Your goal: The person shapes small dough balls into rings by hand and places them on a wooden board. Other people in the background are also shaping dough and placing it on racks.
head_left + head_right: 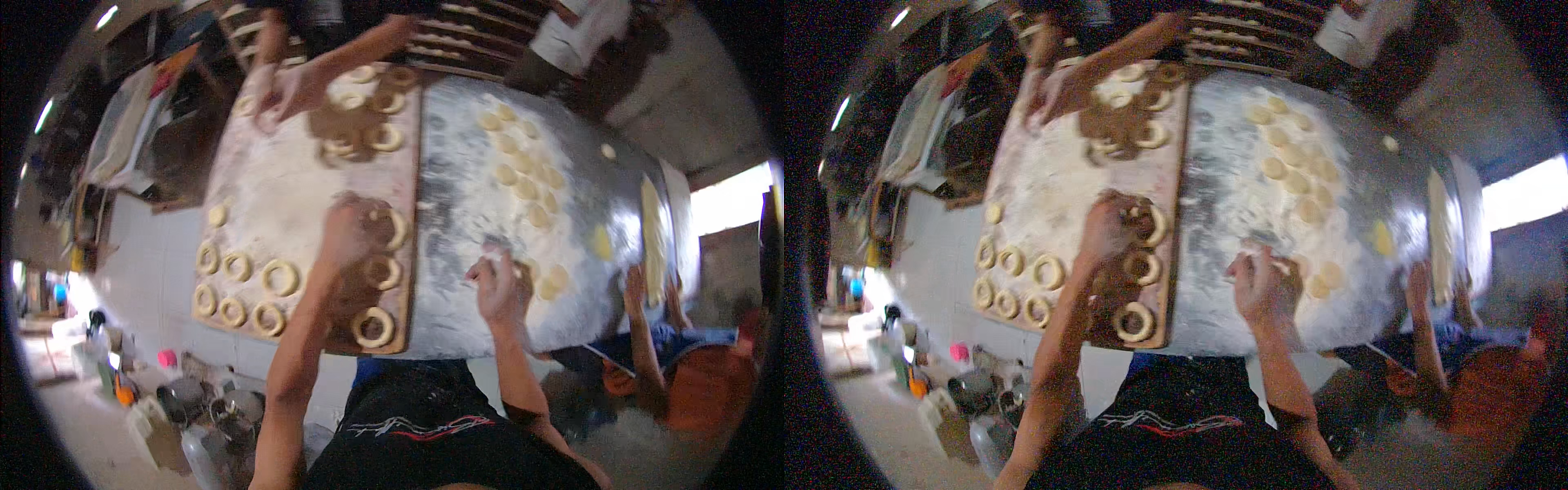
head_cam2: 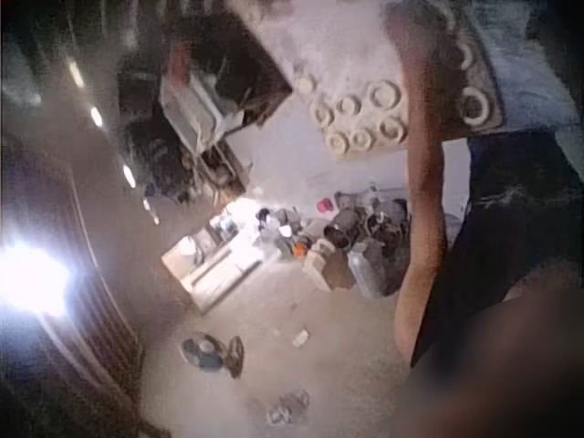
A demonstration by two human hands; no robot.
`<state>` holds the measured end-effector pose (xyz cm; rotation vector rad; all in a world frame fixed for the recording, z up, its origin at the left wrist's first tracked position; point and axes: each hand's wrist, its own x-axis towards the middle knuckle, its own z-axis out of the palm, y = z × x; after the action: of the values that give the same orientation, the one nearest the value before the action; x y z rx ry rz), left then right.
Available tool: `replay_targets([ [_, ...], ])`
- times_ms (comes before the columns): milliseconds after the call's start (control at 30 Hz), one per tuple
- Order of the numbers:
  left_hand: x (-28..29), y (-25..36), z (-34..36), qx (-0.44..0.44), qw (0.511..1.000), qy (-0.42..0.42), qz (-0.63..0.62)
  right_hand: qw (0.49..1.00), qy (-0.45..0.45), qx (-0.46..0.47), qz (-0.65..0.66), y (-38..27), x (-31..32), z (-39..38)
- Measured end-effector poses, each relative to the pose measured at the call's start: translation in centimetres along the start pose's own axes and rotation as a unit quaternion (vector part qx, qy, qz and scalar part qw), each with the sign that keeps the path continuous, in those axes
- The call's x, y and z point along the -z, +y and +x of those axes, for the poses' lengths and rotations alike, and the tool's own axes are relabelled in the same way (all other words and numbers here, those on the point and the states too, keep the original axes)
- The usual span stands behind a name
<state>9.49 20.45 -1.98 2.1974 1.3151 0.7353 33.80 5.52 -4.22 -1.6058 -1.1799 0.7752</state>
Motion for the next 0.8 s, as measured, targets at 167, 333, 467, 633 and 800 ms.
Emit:
replay_targets([
  [167, -6.8, 9.0, 0.9, -0.109, 0.984, 0.051, -0.132, 0.986, 0.069, 0.029, -0.146, 0.9, 3.6, -8.3],
  [333, -18.5, 18.5, -0.6, -0.112, 0.989, -0.081, 0.042, 0.980, 0.138, -0.015, -0.145, 1.4, 9.1, -10.7],
  [467, -19.4, 20.7, -1.1, 0.091, 0.957, -0.193, -0.197, 0.973, 0.186, -0.135, -0.018, 1.3, 13.6, -9.1],
  [633, -16.8, 23.4, -2.9, 0.142, 0.863, -0.154, -0.459, 0.985, 0.107, -0.030, 0.131, 1.1, 15.5, -4.6],
  [800, -14.6, 25.0, -4.0, 0.113, 0.881, -0.069, -0.454, 0.916, -0.064, -0.131, 0.374, 0.2, 15.3, -3.0],
])
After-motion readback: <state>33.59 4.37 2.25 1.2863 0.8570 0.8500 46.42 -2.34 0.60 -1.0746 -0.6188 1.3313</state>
